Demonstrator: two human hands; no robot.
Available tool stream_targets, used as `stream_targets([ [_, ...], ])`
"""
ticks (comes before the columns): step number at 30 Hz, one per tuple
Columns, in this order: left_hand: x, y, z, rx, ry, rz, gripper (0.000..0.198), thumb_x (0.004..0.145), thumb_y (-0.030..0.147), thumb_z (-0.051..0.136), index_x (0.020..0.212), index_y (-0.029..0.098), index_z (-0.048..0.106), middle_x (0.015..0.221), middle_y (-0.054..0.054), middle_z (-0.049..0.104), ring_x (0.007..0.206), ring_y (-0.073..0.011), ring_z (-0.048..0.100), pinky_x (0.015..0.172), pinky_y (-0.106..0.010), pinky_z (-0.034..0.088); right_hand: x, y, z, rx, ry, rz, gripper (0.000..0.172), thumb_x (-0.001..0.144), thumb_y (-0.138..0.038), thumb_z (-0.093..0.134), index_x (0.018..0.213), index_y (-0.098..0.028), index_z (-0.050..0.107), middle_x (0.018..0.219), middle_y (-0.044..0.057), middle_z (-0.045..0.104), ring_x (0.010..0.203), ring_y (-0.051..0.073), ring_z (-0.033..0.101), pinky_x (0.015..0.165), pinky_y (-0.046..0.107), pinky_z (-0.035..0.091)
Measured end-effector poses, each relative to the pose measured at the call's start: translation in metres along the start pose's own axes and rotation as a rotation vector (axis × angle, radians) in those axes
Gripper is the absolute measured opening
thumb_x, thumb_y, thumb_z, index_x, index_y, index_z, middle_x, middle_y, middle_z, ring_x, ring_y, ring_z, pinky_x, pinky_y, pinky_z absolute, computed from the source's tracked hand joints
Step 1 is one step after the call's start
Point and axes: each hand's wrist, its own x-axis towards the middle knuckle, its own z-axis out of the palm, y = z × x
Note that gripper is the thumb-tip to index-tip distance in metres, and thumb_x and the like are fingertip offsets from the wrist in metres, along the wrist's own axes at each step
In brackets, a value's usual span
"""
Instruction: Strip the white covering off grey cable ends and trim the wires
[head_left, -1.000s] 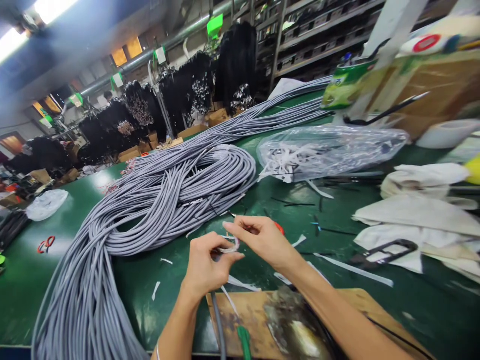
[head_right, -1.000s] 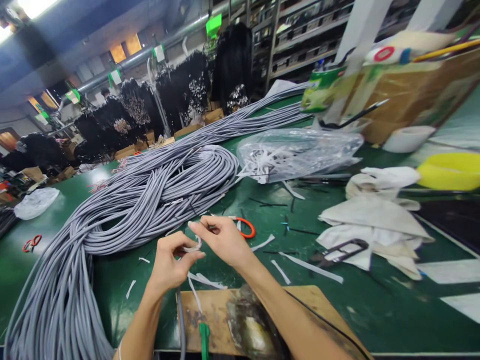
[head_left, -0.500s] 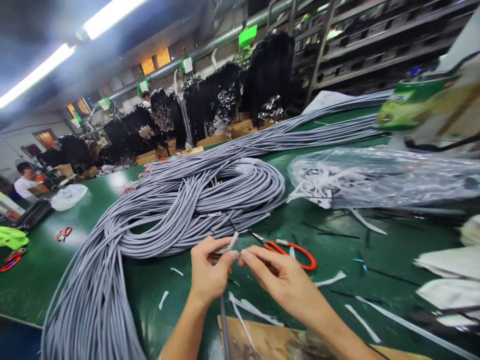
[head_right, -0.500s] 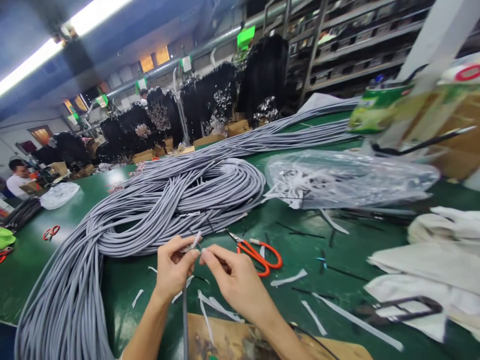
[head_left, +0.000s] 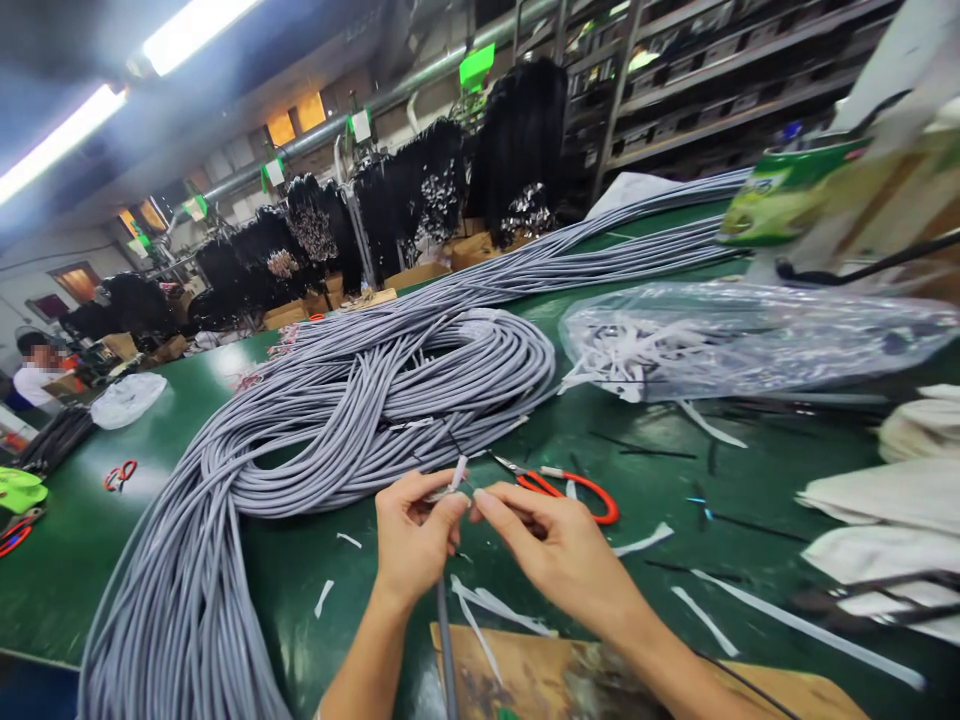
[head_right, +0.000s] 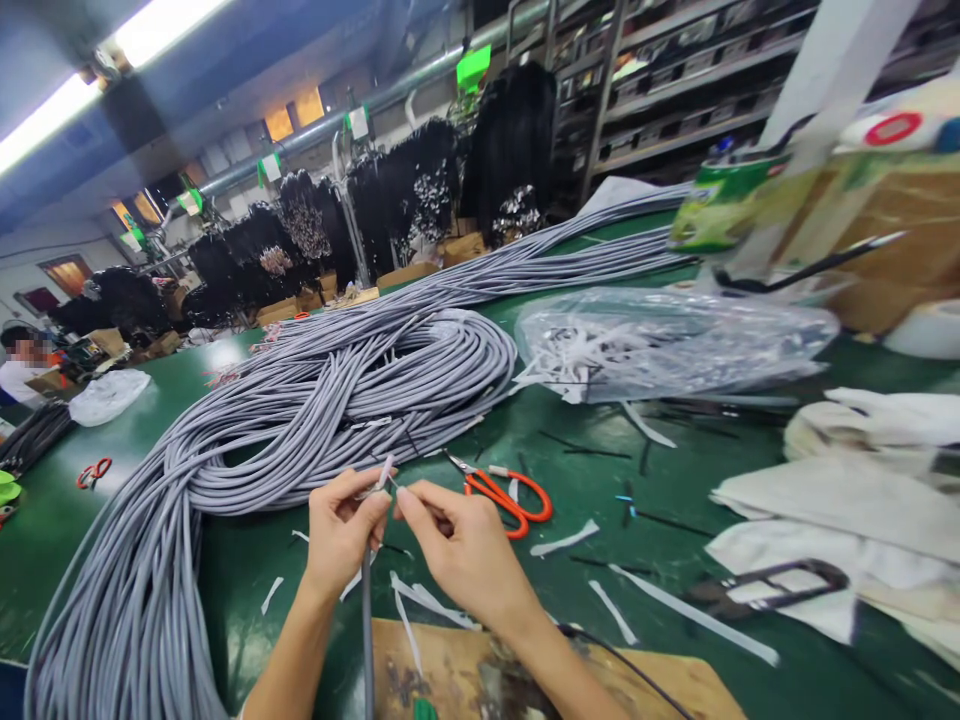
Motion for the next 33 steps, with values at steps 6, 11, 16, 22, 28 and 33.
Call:
stream_targets([
  [6, 0.0, 0.0, 0.001, -0.037, -0.014, -0.001, 0.032, 0.065, 0.037, 0.07, 0.082, 0.01, 0.073, 0.054, 0.004, 0.045, 0.033, -0.0013, 0.037, 0.03, -0.015, 0.029, 0.003, -0.001, 0.001, 0.027, 0.019, -0.029, 0.041, 0.075, -0.052, 0.044, 0.051, -0.019, 0.048, 0.045, -0.003, 0.036, 0.041, 0.009, 0.029, 0.038, 0.023, 0.024],
  [11, 0.0, -0.001, 0.002, -0.095, -0.045, -0.052, 0.045, 0.061, 0.048, 0.071, 0.082, 0.008, 0.072, 0.053, 0.001, 0.052, 0.033, -0.0023, 0.039, 0.03, -0.015, 0.029, 0.002, -0.003, 0.001, 0.052, 0.066, -0.034, 0.042, 0.074, -0.054, 0.046, 0.05, -0.02, 0.044, 0.043, -0.005, 0.031, 0.039, 0.008, 0.028, 0.037, 0.023, 0.023],
  [16, 0.0, -0.001, 0.0, -0.126, -0.06, -0.115, 0.051, 0.06, 0.053, 0.071, 0.084, 0.007, 0.071, 0.048, 0.001, 0.052, 0.032, -0.0032, 0.038, 0.03, -0.015, 0.029, 0.002, -0.002, -0.001, 0.043, 0.023, -0.027, 0.04, 0.076, -0.051, 0.043, 0.051, -0.02, 0.046, 0.041, -0.005, 0.031, 0.038, 0.009, 0.028, 0.037, 0.024, 0.023],
  [22, 0.0, 0.001, 0.001, -0.136, -0.062, -0.107, 0.053, 0.059, 0.052, 0.072, 0.085, 0.007, 0.071, 0.048, 0.001, 0.052, 0.033, -0.0029, 0.037, 0.03, -0.016, 0.03, 0.003, -0.003, -0.002, 0.035, 0.012, -0.035, 0.04, 0.076, -0.051, 0.043, 0.049, -0.021, 0.044, 0.041, -0.005, 0.031, 0.039, 0.009, 0.027, 0.038, 0.024, 0.023],
  [28, -0.001, 0.001, 0.0, -0.095, -0.091, -0.093, 0.049, 0.062, 0.052, 0.07, 0.084, 0.008, 0.073, 0.055, 0.0, 0.051, 0.034, -0.0028, 0.039, 0.03, -0.016, 0.029, 0.001, -0.002, 0.003, 0.068, 0.065, -0.024, 0.042, 0.074, -0.055, 0.047, 0.05, -0.02, 0.047, 0.042, -0.004, 0.033, 0.039, 0.009, 0.03, 0.038, 0.024, 0.025],
  [33, -0.013, -0.002, 0.015, 0.027, -0.233, -0.151, 0.049, 0.063, 0.055, 0.067, 0.079, 0.009, 0.074, 0.05, 0.001, 0.046, 0.033, -0.0045, 0.04, 0.03, -0.018, 0.03, 0.007, 0.01, -0.007, 0.135, 0.386, 0.045, 0.041, 0.077, -0.054, 0.047, 0.052, -0.021, 0.043, 0.041, -0.005, 0.032, 0.037, 0.008, 0.028, 0.036, 0.023, 0.025],
])
